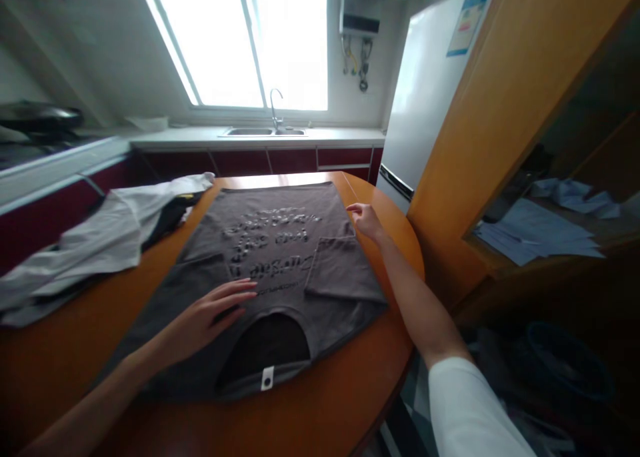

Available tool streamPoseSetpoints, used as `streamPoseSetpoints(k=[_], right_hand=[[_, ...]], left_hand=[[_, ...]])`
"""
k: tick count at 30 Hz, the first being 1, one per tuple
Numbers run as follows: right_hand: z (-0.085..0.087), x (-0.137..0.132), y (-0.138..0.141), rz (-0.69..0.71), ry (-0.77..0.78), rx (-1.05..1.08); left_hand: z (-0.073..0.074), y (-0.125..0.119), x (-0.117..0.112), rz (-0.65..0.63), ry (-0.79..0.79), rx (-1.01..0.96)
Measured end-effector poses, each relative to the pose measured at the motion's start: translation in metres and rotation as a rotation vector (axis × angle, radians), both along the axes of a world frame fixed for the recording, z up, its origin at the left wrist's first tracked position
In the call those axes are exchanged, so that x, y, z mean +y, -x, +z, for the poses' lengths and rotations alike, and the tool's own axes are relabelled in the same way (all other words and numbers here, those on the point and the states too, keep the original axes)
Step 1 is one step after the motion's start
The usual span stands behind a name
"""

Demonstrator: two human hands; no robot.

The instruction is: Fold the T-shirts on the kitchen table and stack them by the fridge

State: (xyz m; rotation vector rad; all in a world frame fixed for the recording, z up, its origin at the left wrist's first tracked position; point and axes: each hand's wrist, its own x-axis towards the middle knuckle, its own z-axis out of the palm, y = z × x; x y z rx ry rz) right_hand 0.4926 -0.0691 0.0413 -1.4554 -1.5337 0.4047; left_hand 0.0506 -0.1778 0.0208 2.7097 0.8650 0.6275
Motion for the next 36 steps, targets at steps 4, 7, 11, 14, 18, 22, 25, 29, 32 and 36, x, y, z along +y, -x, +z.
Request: streamPoseSetpoints(k=[4, 7, 11, 14, 18, 22, 25, 29, 32, 36], right_hand=[[-0.028, 0.001, 0.010, 0.154, -0.065, -0.177], [-0.036, -0.010, 0.022, 0.327, -0.103, -0.317], [-0.037, -0.021, 0.030, 0.296, -0.030, -0.488], [-0.038, -0.021, 0.029, 0.206, 0.070, -0.571], [-0.045, -0.019, 0.026, 0.199, 0.069, -0.564], [-0.052, -0.021, 0.032, 0.183, 0.112, -0.592], [-0.051, -0.023, 0.037, 0.172, 0.151, -0.630], [-0.043, -0.025, 0.037, 0.085, 0.100, -0.622], [-0.041, -0.024, 0.037, 0.064, 0.140, -0.642], [-0.048, -0.021, 0.038, 0.047, 0.163, -0.646]], left_hand=[[0.004, 0.002, 0.001, 0.026, -0.007, -0.020], [0.010, 0.010, 0.004, 0.107, -0.022, -0.067], [0.020, 0.026, 0.008, 0.284, -0.030, -0.141], [0.026, 0.035, 0.009, 0.404, -0.022, -0.179], [0.029, 0.040, 0.010, 0.464, -0.008, -0.213], [0.028, 0.039, 0.011, 0.441, 0.008, -0.222], [0.026, 0.038, 0.010, 0.388, 0.013, -0.227], [0.023, 0.036, 0.009, 0.340, 0.042, -0.214], [0.021, 0.034, 0.008, 0.315, 0.062, -0.209], [0.019, 0.031, 0.008, 0.288, 0.072, -0.206]])
